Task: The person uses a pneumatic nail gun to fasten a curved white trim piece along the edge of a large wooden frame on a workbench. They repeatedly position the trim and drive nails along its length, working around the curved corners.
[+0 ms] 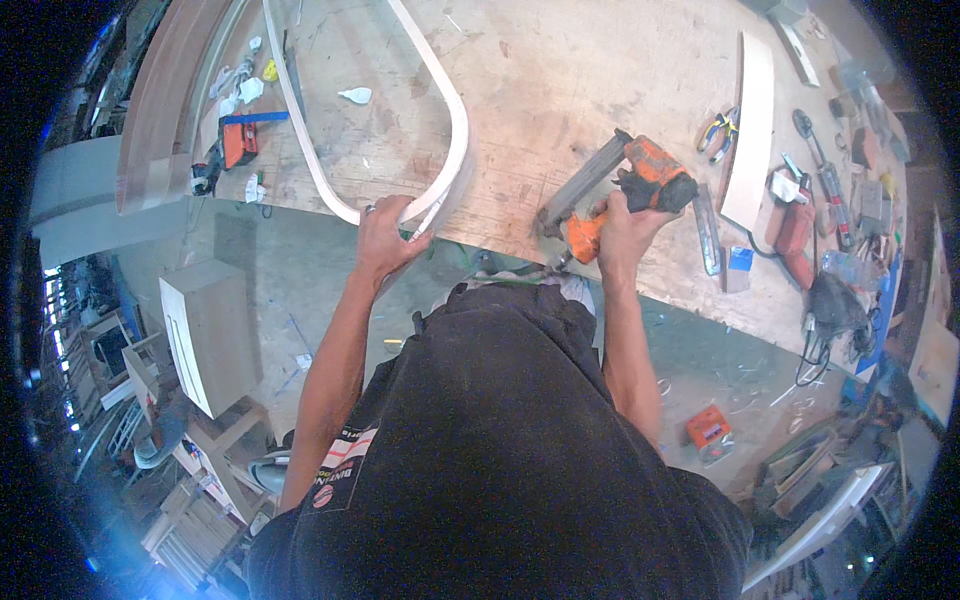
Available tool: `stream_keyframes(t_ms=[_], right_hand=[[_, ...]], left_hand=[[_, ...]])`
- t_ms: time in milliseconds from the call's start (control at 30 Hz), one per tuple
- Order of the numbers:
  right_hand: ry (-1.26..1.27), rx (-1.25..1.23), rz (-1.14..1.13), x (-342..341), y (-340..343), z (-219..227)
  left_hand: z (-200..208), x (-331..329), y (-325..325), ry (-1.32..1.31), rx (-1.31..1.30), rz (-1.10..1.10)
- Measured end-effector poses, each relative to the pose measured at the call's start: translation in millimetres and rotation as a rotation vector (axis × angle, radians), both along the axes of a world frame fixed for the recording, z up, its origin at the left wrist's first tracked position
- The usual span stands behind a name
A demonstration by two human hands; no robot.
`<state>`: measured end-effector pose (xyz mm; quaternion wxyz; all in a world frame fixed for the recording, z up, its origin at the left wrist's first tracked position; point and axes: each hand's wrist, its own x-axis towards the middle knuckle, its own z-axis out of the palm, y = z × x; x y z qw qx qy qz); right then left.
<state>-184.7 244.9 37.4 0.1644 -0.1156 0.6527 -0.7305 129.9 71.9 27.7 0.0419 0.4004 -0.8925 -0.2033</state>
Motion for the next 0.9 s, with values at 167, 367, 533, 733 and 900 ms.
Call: stream_keyframes(t_ms=[167,367,533,733,900], right_hand=[[0.011,0.211,0.166,1,8,35],[0.073,0.384,0.456,22,-12,94],[0.164,0.511,0.720,40,-36,122],[0.198,0.615,0.998,70,-64,144],[0.322,0.695,1.067,79,-80,140]], left_hand=[[4,-2,4,0.071,-0.008,0.005],[6,-5,15,-0.012,-0.123,-0.122],[-3,-3,14,0.086,-0.100,-0.107],[-23,1,15,0.232,-0.106,-0.046],[-23,0,17,0.269,-0.070,-0.031]])
